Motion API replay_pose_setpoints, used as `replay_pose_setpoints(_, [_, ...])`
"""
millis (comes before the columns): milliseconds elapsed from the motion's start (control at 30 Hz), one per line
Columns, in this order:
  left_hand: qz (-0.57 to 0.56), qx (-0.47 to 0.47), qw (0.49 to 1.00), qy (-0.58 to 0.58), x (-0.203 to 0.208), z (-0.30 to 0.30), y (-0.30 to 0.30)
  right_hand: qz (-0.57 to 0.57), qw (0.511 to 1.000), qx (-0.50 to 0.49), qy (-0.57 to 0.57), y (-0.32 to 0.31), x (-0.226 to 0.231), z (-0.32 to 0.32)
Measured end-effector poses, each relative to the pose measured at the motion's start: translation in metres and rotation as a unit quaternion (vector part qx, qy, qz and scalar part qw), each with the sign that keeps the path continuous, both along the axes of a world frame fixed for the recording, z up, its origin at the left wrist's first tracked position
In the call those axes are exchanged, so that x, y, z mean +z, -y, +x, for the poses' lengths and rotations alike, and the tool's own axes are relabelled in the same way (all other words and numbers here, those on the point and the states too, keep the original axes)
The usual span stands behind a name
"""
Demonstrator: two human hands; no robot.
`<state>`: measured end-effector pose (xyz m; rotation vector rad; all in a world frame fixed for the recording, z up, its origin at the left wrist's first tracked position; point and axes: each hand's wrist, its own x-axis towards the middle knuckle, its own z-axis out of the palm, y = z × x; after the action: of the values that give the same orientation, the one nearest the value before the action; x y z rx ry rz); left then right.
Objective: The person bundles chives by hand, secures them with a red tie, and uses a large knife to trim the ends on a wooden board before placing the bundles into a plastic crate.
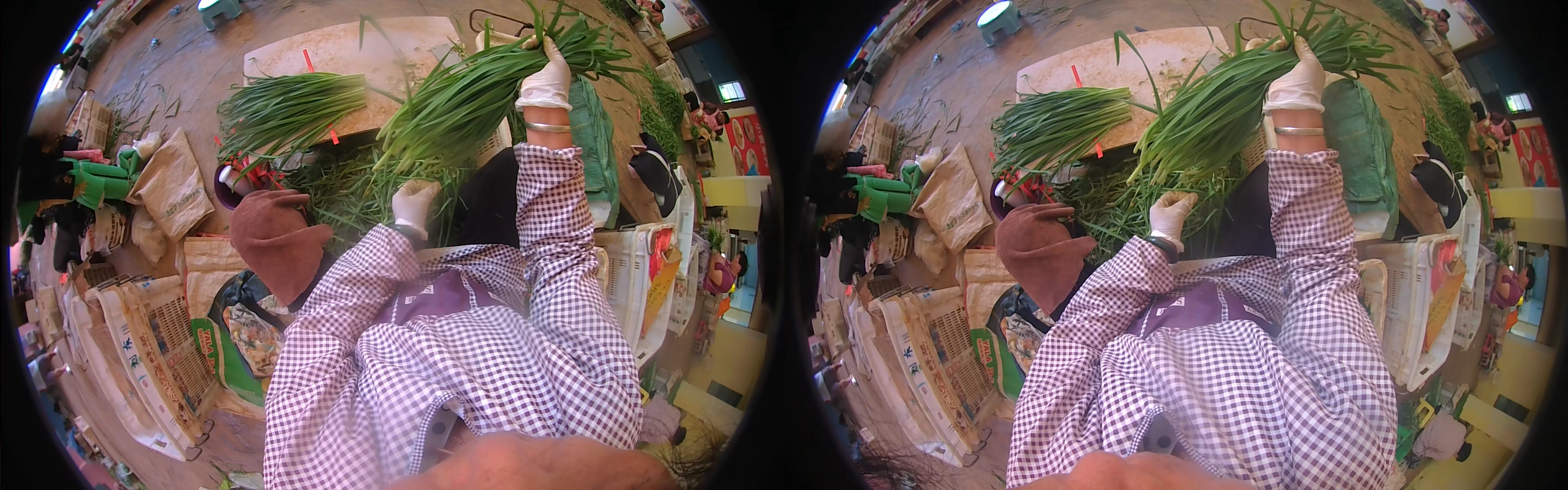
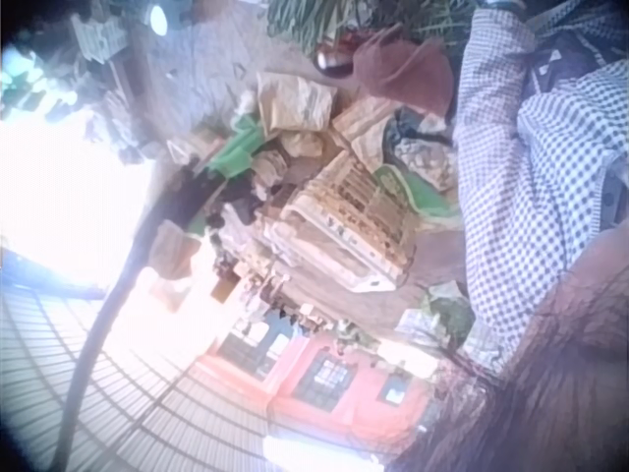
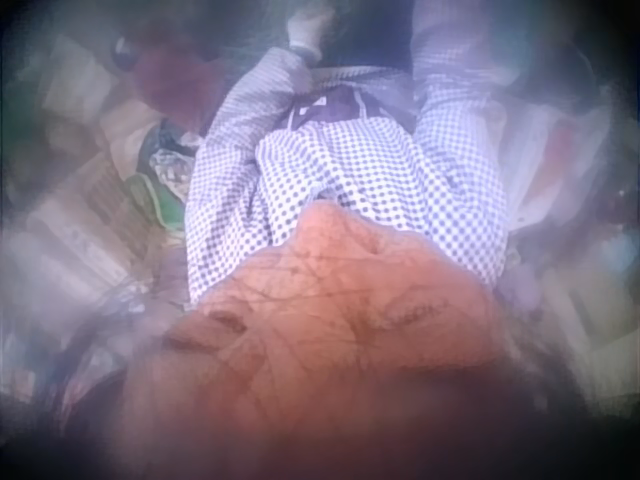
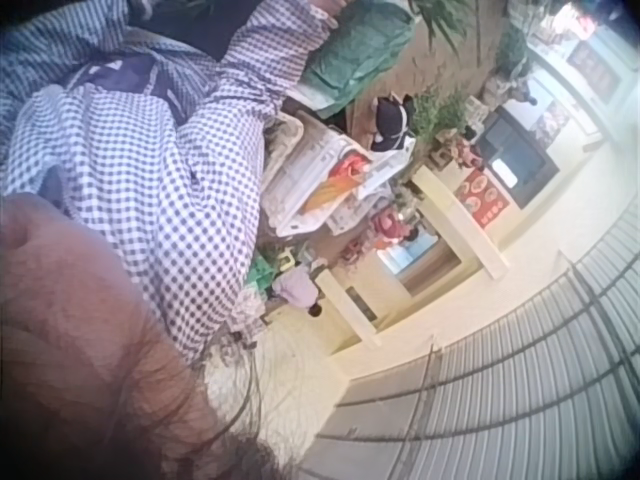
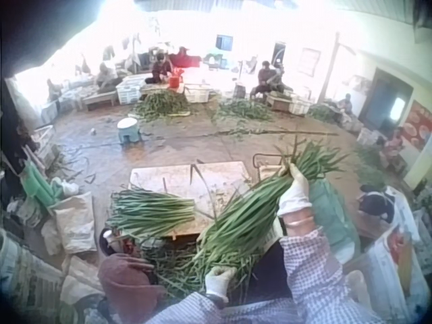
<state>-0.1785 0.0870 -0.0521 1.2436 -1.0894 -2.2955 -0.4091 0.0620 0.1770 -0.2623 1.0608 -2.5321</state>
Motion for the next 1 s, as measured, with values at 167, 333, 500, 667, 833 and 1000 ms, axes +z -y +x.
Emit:
replay_pose_setpoints(167, [-0.115,0.125,0.985,-0.032,0.018,-0.01,-0.011,-0.007,1.0,0.0,0.025,0.005,-0.01,-0.006])
replay_pose_setpoints(333, [-0.001,0.132,0.989,-0.068,0.005,-0.016,-0.006,0.015,1.0,0.0,0.007,0.009,-0.021,-0.004])
replay_pose_setpoints(500, [-0.01,0.108,0.985,-0.137,-0.009,-0.008,-0.005,-0.03,0.996,0.025,0.08,0.017,-0.04,-0.019])
replay_pose_setpoints(667, [-0.067,-0.26,0.943,-0.196,0.025,0.025,-0.015,-0.009,0.998,0.021,0.062,0.013,-0.036,-0.011])
replay_pose_setpoints(833, [-0.051,-0.196,0.979,-0.013,0.009,0.024,-0.011,0.003,0.997,-0.011,0.071,0.013,-0.028,-0.003])
replay_pose_setpoints(1000, [0.142,-0.052,0.987,-0.052,0.002,0.003,-0.012,-0.052,0.995,0.031,0.086,0.015,-0.039,-0.007])
